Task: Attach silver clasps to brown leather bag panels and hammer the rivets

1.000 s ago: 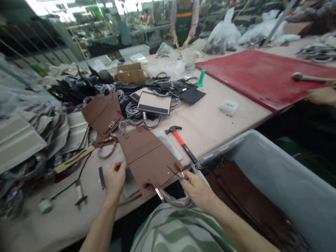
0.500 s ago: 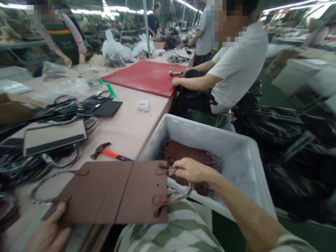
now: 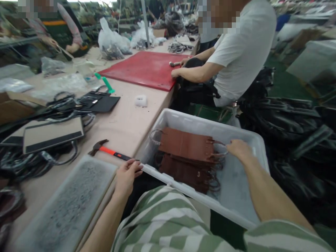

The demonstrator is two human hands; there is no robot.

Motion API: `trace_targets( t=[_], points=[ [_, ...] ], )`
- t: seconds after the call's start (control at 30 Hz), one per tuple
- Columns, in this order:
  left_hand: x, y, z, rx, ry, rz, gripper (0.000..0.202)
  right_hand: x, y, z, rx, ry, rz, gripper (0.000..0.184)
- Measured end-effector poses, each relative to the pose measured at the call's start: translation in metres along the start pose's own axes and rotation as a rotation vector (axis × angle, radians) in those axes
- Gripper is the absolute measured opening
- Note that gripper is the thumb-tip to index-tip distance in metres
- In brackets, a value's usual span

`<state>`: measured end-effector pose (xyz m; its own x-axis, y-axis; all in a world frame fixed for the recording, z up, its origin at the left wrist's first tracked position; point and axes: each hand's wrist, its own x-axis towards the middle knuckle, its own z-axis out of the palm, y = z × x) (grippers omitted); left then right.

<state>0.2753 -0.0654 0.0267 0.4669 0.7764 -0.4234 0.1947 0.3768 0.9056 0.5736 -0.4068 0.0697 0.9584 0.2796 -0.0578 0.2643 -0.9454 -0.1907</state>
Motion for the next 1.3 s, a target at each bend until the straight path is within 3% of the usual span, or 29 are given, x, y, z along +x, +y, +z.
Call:
trace_targets(
  t=[0.1, 0.2, 0.33, 0.4, 0.5, 0.57, 0.63, 0.7, 0.8, 0.9, 1.07, 1.17, 1.3],
  points=[
    [-0.018, -0.016, -0.058, 0.049, 0.154, 0.091, 0.043, -0.001, -0.017, 0.052, -0.016, -0.158, 0.031, 0.039],
    [-0.034, -0.019, -0.121, 0.183, 0.358, 0.093, 0.048, 0.004, -0.056, 0.092, -0.014, -0.261, -0.024, 0.034],
    [-0.042, -0.018, -0.188, 0.326, 0.592, 0.169, 0.042, 0.014, -0.127, 0.111, 0.016, -0.276, -0.203, 0.037],
    [-0.045, -0.015, -0.208, 0.345, 0.687, 0.191, 0.04, 0.012, -0.171, 0.108, 0.063, -0.246, -0.335, 0.039],
    [-0.046, -0.006, -0.223, 0.388, 0.748, 0.191, 0.038, -0.005, -0.241, 0.107, 0.204, -0.16, -0.606, 0.038],
    [-0.034, 0.001, -0.231, 0.46, 0.755, 0.246, 0.029, -0.023, -0.291, 0.116, 0.367, 0.067, -0.889, 0.036],
    [-0.017, 0.009, -0.244, 0.542, 0.801, 0.263, 0.023, -0.049, -0.34, 0.129, 0.509, 0.177, -1.136, 0.032],
    [-0.004, 0.017, -0.259, 0.619, 0.85, 0.228, 0.023, -0.084, -0.385, 0.139, 0.616, 0.189, -1.334, 0.027],
    [0.007, 0.03, -0.283, 0.779, 0.896, 0.142, 0.025, -0.135, -0.434, 0.151, 0.598, 0.125, -1.52, 0.024],
    [0.016, 0.041, -0.313, 0.898, 0.929, 0.074, 0.024, -0.165, -0.462, 0.168, 0.49, 0.108, -1.589, 0.024],
    [0.039, 0.056, -0.36, 0.987, 0.924, 0.019, 0.026, -0.171, -0.474, 0.192, 0.386, 0.19, -1.588, 0.028],
    [0.061, 0.063, -0.369, 1.074, 0.812, 0.062, 0.024, -0.168, -0.474, 0.197, 0.393, 0.241, -1.608, 0.027],
    [0.093, 0.068, -0.363, 1.176, 0.67, 0.101, 0.03, -0.164, -0.477, 0.197, 0.437, 0.341, -1.644, 0.027]
  ],
)
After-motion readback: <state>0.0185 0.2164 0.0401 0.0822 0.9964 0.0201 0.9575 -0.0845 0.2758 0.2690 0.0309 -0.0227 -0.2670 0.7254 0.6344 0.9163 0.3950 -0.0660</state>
